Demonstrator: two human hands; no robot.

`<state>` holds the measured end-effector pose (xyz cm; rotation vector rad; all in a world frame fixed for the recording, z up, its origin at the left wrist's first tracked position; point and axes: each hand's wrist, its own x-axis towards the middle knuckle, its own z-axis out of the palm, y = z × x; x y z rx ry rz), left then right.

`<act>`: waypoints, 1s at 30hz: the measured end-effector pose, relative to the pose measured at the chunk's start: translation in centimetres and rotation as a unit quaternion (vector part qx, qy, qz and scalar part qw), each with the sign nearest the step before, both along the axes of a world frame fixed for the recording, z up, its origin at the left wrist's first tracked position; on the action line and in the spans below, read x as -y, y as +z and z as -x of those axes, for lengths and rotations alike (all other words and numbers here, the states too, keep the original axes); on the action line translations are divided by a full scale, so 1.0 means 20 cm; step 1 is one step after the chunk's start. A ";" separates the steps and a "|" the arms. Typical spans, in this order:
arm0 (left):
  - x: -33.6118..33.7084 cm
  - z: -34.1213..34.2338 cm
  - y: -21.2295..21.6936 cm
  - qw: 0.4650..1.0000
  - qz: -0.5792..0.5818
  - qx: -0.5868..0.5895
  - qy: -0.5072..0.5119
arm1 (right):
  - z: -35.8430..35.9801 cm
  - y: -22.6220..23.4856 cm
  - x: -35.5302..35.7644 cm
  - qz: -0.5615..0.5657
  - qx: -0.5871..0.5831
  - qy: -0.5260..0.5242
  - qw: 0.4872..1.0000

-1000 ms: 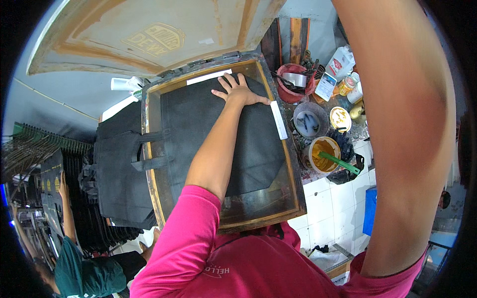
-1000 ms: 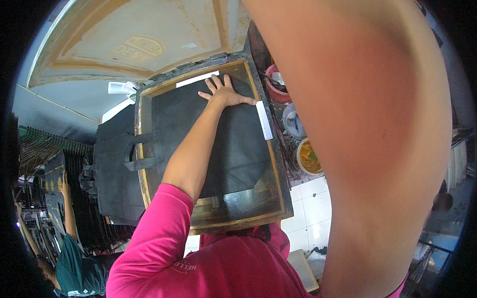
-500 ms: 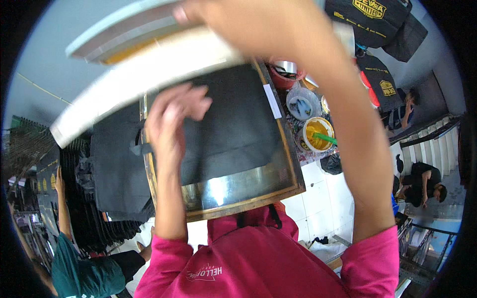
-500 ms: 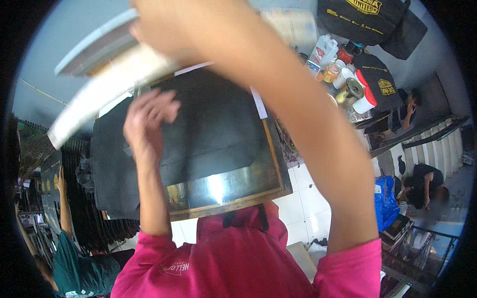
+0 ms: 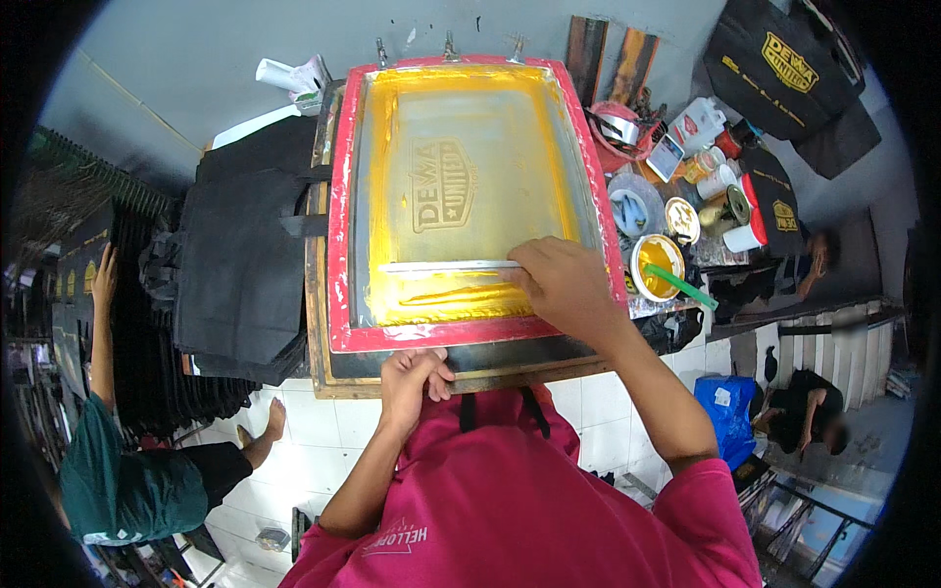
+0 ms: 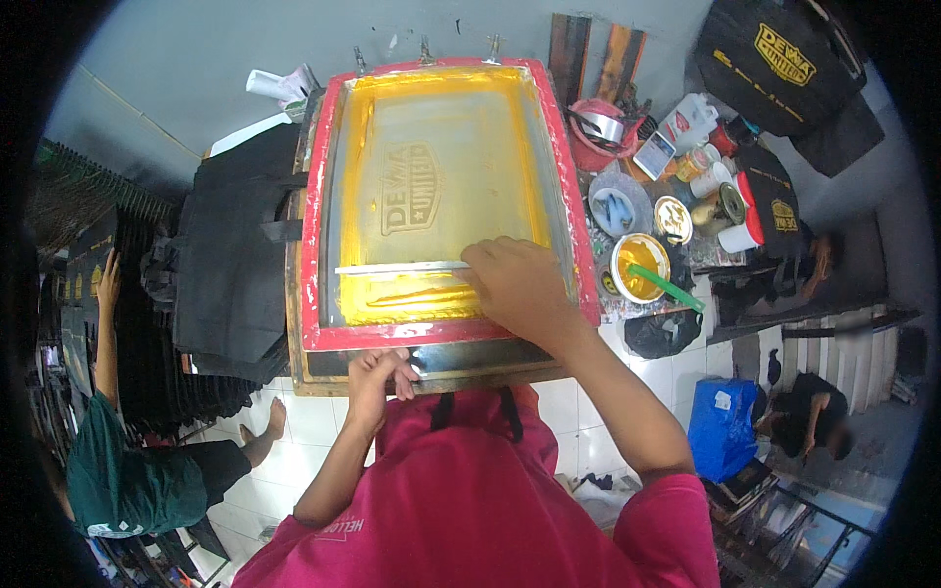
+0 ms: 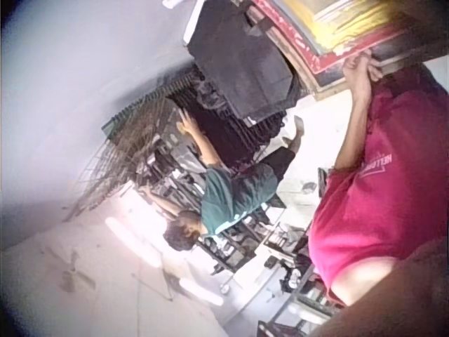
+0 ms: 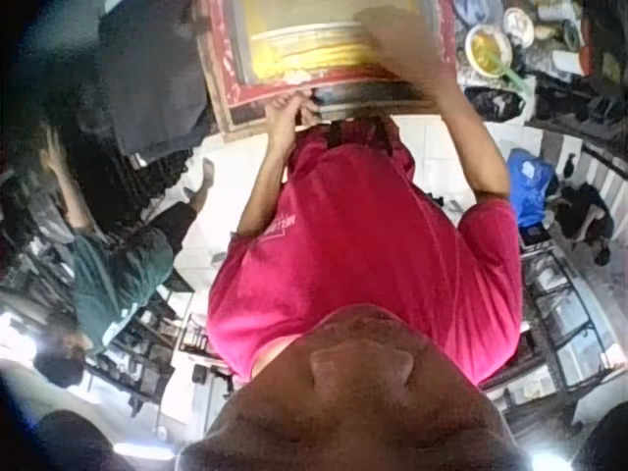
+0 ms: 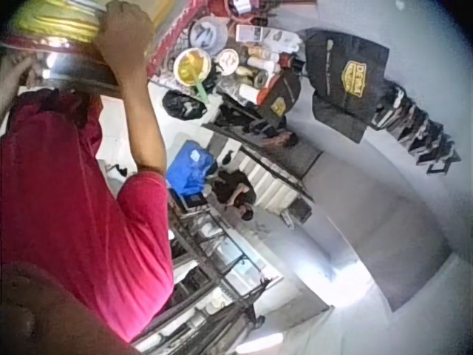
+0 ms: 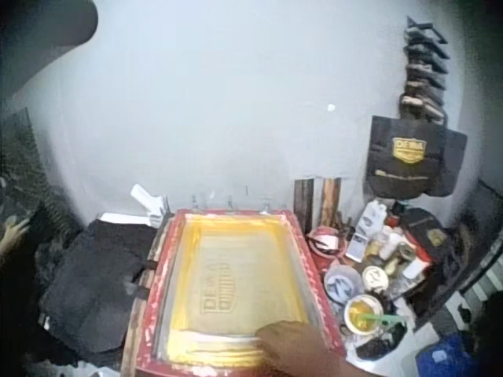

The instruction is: The person screen prints a yellow logo onto black tote bags. They place a bag on a table, lower a screen, use a squeegee to spread ink, lift the screen, and remove the printed bag. This process is repeated for multiple bags.

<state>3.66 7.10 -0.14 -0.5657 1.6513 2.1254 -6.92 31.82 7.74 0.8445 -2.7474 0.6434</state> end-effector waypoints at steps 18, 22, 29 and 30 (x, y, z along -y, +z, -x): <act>0.03 0.03 0.02 0.998 0.008 0.047 -0.033 | 0.94 -0.22 -0.01 -0.024 -0.052 0.020 0.998; 0.07 0.03 0.00 0.994 -0.051 0.083 -0.039 | 1.54 -0.16 -0.05 -0.111 -0.040 0.000 0.993; 0.09 0.04 0.17 0.974 -0.189 0.118 -0.026 | 1.90 -0.10 -0.04 -0.076 0.050 -0.043 0.995; 0.11 0.07 0.19 0.980 -0.164 0.099 -0.050 | 1.90 -0.14 -0.04 -0.083 0.027 -0.051 0.995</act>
